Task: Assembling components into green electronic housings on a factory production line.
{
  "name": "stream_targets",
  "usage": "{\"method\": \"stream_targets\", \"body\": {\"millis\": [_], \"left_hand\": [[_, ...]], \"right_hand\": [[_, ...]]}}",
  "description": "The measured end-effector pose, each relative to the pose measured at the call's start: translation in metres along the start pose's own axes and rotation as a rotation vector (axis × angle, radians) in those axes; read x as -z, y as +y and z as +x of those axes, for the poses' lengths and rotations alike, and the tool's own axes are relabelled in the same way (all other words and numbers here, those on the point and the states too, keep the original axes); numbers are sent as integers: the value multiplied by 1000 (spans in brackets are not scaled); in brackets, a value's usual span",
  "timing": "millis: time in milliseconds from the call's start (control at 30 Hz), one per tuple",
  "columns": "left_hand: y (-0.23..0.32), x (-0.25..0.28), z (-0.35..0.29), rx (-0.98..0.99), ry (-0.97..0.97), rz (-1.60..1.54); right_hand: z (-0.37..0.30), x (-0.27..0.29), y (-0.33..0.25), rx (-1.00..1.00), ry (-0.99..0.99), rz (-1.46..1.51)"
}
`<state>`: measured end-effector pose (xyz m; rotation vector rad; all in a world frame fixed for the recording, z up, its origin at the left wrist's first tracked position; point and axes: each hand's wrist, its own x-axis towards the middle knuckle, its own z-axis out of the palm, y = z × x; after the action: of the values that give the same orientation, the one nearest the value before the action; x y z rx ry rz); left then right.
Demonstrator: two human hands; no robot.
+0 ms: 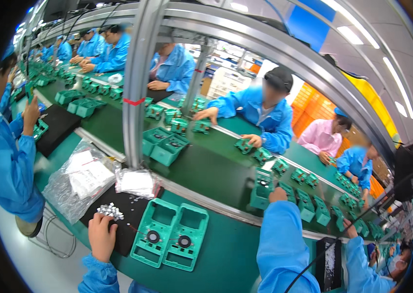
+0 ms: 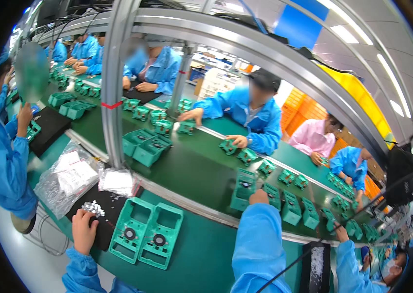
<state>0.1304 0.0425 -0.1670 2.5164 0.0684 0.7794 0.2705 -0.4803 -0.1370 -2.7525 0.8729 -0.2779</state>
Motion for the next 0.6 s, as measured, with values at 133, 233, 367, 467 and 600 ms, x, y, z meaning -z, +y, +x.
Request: {"method": "stream_targets", "body": {"millis": [133,233,367,467,600], "left_hand": [[3,-2,7,9,-23,9],[4,-4,11,5,-35,20],[4,-6,12,-4,-10,19],[0,-9,10,14,13,22],[2,-10,12,-1,31,12]], "right_hand": [[18,-6,6,-30,32,-31],[12,-6,-3,34,283,-195],[-74,17,-71,521,273,123],[-149,22,-109,887,-306,517],[-187,9,-135,1102,-129,285]]}}
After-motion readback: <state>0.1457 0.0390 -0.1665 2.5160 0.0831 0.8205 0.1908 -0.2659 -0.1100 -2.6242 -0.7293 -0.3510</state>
